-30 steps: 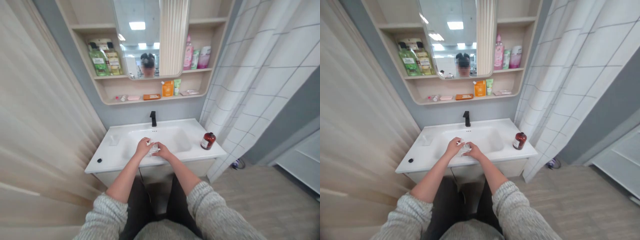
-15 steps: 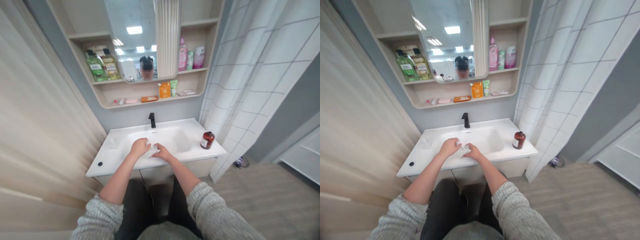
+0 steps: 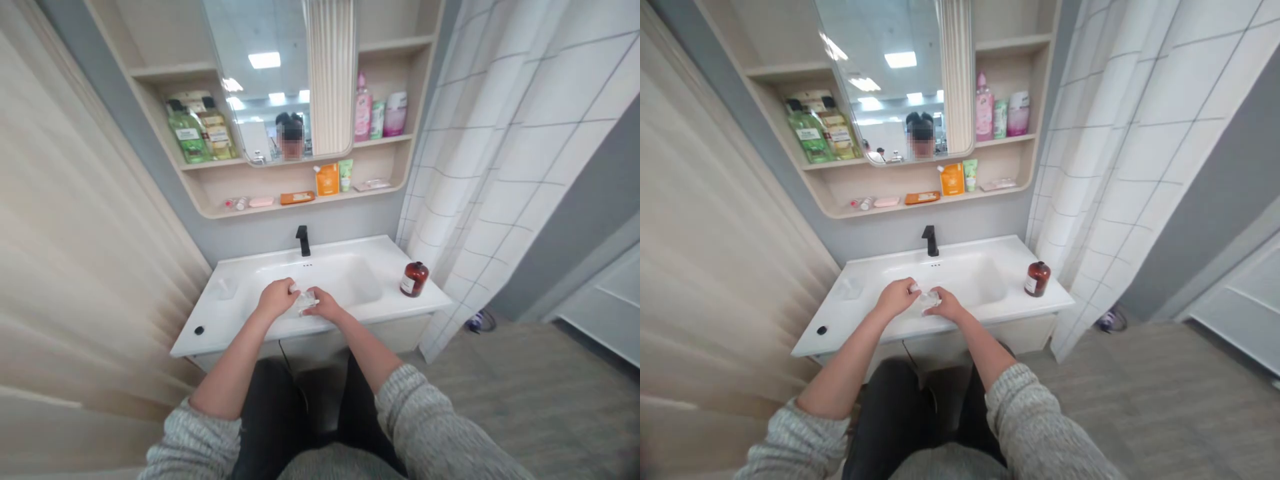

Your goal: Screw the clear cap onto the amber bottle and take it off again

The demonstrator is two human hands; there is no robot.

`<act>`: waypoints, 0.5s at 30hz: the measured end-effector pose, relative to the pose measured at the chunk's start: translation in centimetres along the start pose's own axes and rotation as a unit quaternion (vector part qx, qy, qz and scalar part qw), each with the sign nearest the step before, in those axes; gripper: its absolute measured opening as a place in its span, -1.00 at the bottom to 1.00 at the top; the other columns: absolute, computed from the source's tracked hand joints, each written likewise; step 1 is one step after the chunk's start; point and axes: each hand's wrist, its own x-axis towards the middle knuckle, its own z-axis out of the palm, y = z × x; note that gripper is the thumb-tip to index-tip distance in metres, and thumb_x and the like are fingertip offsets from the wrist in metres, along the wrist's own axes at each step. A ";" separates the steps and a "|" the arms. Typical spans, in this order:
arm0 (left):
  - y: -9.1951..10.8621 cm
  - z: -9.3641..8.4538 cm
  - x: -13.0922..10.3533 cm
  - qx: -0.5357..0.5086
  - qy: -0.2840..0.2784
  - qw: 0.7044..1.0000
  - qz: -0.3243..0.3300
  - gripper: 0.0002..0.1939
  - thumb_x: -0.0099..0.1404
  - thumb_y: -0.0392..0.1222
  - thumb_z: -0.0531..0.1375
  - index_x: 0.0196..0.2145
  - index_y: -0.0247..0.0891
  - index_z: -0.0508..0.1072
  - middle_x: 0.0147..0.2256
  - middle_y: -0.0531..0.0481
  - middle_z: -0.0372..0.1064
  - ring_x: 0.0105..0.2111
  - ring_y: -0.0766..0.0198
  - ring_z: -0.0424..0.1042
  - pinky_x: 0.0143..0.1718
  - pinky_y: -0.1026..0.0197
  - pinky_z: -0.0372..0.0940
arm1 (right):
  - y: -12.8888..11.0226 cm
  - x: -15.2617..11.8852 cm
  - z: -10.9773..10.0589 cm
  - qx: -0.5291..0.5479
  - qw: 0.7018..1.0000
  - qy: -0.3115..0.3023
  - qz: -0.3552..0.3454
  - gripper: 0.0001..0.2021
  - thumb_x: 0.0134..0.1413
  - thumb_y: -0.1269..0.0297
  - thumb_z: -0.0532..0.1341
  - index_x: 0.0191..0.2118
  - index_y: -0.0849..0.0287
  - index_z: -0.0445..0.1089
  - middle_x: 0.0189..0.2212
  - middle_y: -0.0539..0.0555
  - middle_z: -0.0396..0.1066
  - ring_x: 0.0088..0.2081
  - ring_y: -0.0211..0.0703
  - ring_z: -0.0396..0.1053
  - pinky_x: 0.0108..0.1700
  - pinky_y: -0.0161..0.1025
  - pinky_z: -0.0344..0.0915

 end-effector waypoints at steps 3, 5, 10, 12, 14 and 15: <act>-1.7 0.6 -1.2 -0.090 0.059 0.994 -0.006 -0.79 0.33 -0.15 0.29 -0.07 -0.12 0.55 -0.15 -0.06 0.64 -0.28 0.13 0.57 -0.17 0.14 0.33 | -0.1 -0.1 -0.1 0.003 1.000 -0.005 0.007 -0.26 -0.40 -0.01 0.65 -0.02 0.03 0.45 -0.23 -0.08 0.51 -0.17 -0.04 0.44 -0.04 -0.15 0.37; -3.2 1.1 -2.5 -0.174 0.095 0.980 -0.023 -0.80 0.32 -0.09 0.29 -0.10 -0.12 0.51 -0.23 0.00 0.61 -0.36 0.18 0.54 -0.21 0.16 0.34 | -0.2 -0.1 -0.1 0.010 1.000 -0.009 0.009 -0.26 -0.40 -0.01 0.65 -0.02 0.03 0.44 -0.24 -0.07 0.51 -0.17 -0.04 0.45 -0.04 -0.15 0.38; -8.7 1.9 -6.3 -0.321 0.151 0.925 -0.137 -0.75 0.31 0.08 0.26 -0.21 -0.11 0.40 -0.45 0.12 0.48 -0.46 0.20 0.51 -0.29 0.19 0.36 | 0.0 -0.1 -0.1 0.020 1.000 -0.012 0.015 -0.25 -0.40 -0.02 0.65 -0.01 0.03 0.44 -0.20 -0.04 0.53 -0.14 -0.01 0.48 -0.03 -0.13 0.41; -11.5 1.9 -7.8 -0.310 0.167 0.909 -0.225 -0.77 0.31 0.06 0.23 -0.23 -0.12 0.37 -0.38 0.06 0.54 -0.37 0.16 0.58 -0.26 0.18 0.38 | 0.1 -0.1 -0.1 0.029 0.999 -0.012 0.021 -0.24 -0.39 -0.01 0.65 0.01 0.02 0.44 -0.20 -0.04 0.53 -0.14 0.00 0.49 -0.04 -0.12 0.42; -14.2 1.7 -9.0 -0.231 0.182 0.903 -0.312 -0.76 0.33 0.08 0.22 -0.23 -0.11 0.37 -0.34 0.01 0.57 -0.25 0.07 0.63 -0.20 0.13 0.40 | 0.3 -0.1 -0.1 0.035 0.999 -0.013 0.026 -0.23 -0.38 -0.01 0.65 0.03 0.02 0.45 -0.19 -0.03 0.54 -0.13 0.02 0.50 -0.05 -0.11 0.43; -15.3 1.7 -9.5 -0.173 0.186 0.905 -0.342 -0.75 0.34 0.10 0.23 -0.22 -0.11 0.37 -0.33 -0.02 0.58 -0.20 0.01 0.63 -0.16 0.10 0.40 | 0.4 -0.1 -0.1 0.036 0.999 -0.014 0.029 -0.23 -0.37 -0.01 0.65 0.04 0.01 0.45 -0.19 -0.02 0.54 -0.12 0.03 0.50 -0.05 -0.11 0.44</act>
